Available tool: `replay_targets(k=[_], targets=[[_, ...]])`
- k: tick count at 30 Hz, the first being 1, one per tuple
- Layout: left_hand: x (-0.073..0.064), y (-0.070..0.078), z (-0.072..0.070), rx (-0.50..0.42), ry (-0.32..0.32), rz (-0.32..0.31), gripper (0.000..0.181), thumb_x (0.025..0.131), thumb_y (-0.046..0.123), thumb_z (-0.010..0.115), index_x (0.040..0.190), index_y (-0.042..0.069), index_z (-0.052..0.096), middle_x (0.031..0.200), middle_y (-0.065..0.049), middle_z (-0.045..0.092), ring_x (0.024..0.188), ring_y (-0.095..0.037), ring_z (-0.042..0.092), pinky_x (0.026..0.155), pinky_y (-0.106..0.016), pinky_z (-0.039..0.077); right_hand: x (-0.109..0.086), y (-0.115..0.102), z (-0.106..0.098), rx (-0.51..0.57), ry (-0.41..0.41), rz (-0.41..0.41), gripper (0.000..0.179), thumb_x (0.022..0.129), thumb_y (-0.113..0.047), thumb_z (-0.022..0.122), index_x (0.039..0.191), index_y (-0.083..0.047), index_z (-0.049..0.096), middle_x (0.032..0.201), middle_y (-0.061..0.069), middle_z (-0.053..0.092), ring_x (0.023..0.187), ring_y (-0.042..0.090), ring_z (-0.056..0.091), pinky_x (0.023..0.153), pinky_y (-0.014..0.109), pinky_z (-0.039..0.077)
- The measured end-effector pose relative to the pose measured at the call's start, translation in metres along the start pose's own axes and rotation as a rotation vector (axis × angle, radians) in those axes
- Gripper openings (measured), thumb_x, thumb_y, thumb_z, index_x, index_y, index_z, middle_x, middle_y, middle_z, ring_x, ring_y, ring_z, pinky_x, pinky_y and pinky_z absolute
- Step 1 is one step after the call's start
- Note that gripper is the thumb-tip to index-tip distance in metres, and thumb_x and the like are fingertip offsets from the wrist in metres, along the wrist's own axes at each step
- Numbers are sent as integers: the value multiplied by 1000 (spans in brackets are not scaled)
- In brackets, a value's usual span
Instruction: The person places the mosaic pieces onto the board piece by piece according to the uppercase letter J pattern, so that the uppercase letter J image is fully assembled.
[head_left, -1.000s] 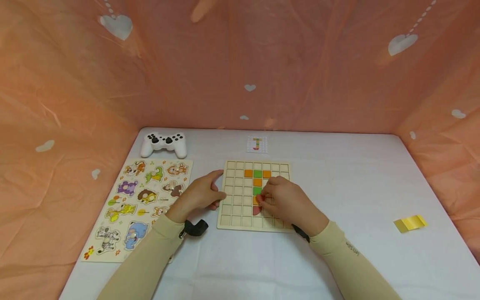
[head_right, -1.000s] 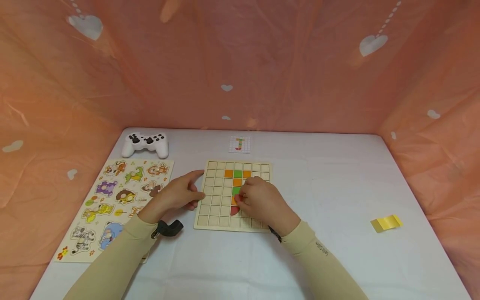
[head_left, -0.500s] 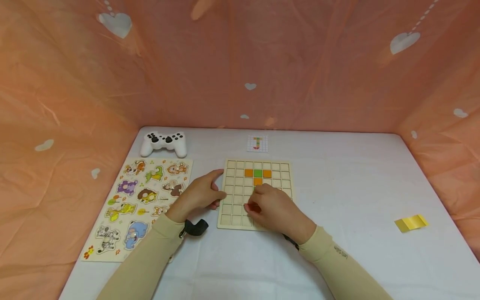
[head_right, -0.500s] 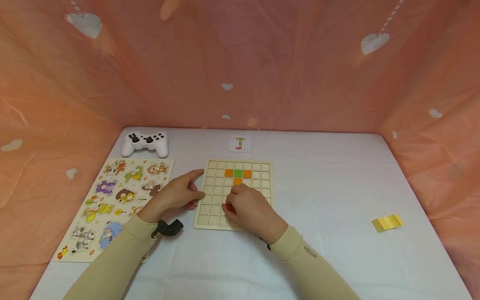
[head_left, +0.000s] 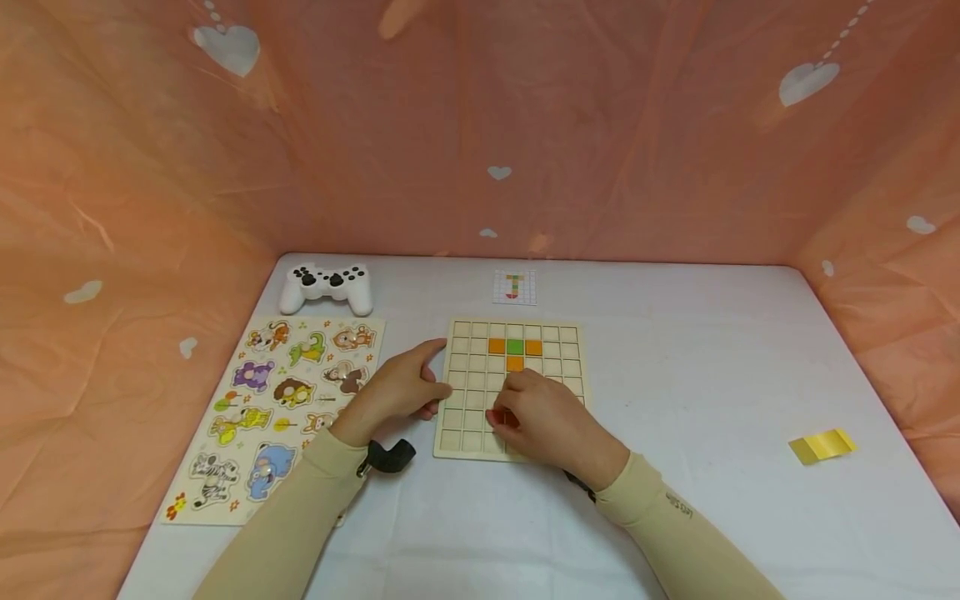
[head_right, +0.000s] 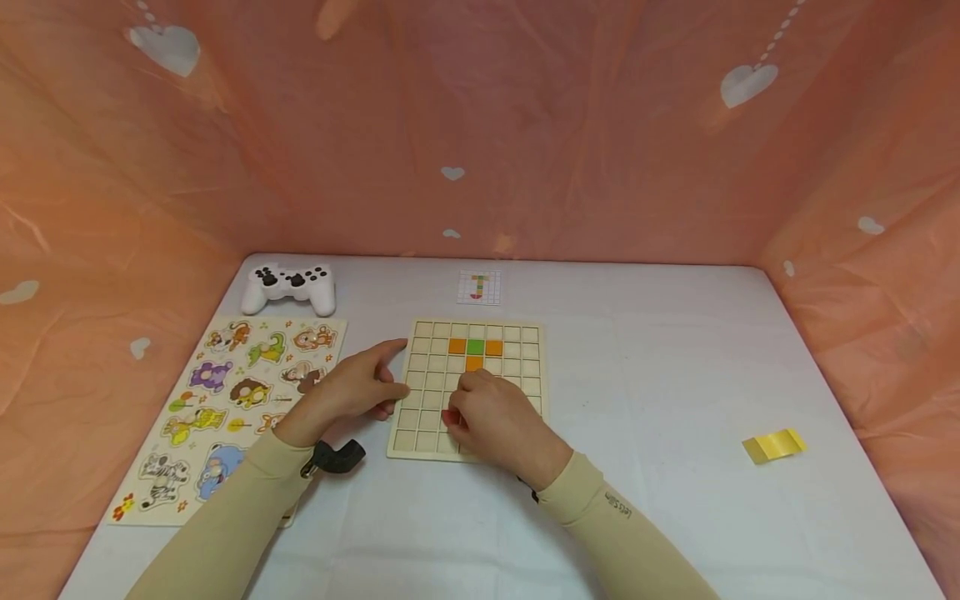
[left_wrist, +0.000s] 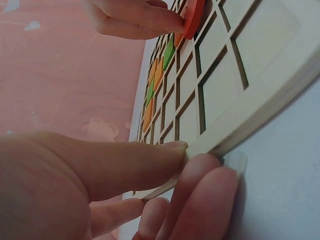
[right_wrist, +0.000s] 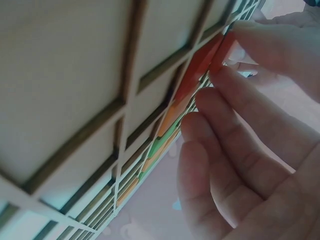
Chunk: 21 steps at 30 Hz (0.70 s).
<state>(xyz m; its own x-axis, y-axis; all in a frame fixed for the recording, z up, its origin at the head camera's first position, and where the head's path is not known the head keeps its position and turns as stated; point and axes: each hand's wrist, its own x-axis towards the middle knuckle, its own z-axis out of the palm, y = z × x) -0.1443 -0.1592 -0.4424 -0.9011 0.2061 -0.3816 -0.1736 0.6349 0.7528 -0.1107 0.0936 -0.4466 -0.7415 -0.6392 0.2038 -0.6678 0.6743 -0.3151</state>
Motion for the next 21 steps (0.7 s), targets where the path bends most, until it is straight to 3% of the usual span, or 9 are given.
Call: replay_targets(k=[17, 21], targets=[[0, 1, -1, -9, 2, -14, 83, 97, 13, 75, 170, 18, 35, 92, -10, 67, 67, -17, 71, 65, -28, 62, 1, -1, -2, -7, -32, 18, 8, 91, -20, 86, 85, -17, 81, 85, -8, 63, 81, 8, 55, 66, 21, 50], [2, 2, -1, -17, 3, -18, 83, 97, 12, 75, 169, 19, 36, 93, -10, 66, 66, -17, 70, 64, -28, 62, 0, 2, -6, -1, -31, 48, 12, 93, -27, 85, 85, -18, 81, 87, -7, 65, 83, 10, 57, 67, 23, 53]])
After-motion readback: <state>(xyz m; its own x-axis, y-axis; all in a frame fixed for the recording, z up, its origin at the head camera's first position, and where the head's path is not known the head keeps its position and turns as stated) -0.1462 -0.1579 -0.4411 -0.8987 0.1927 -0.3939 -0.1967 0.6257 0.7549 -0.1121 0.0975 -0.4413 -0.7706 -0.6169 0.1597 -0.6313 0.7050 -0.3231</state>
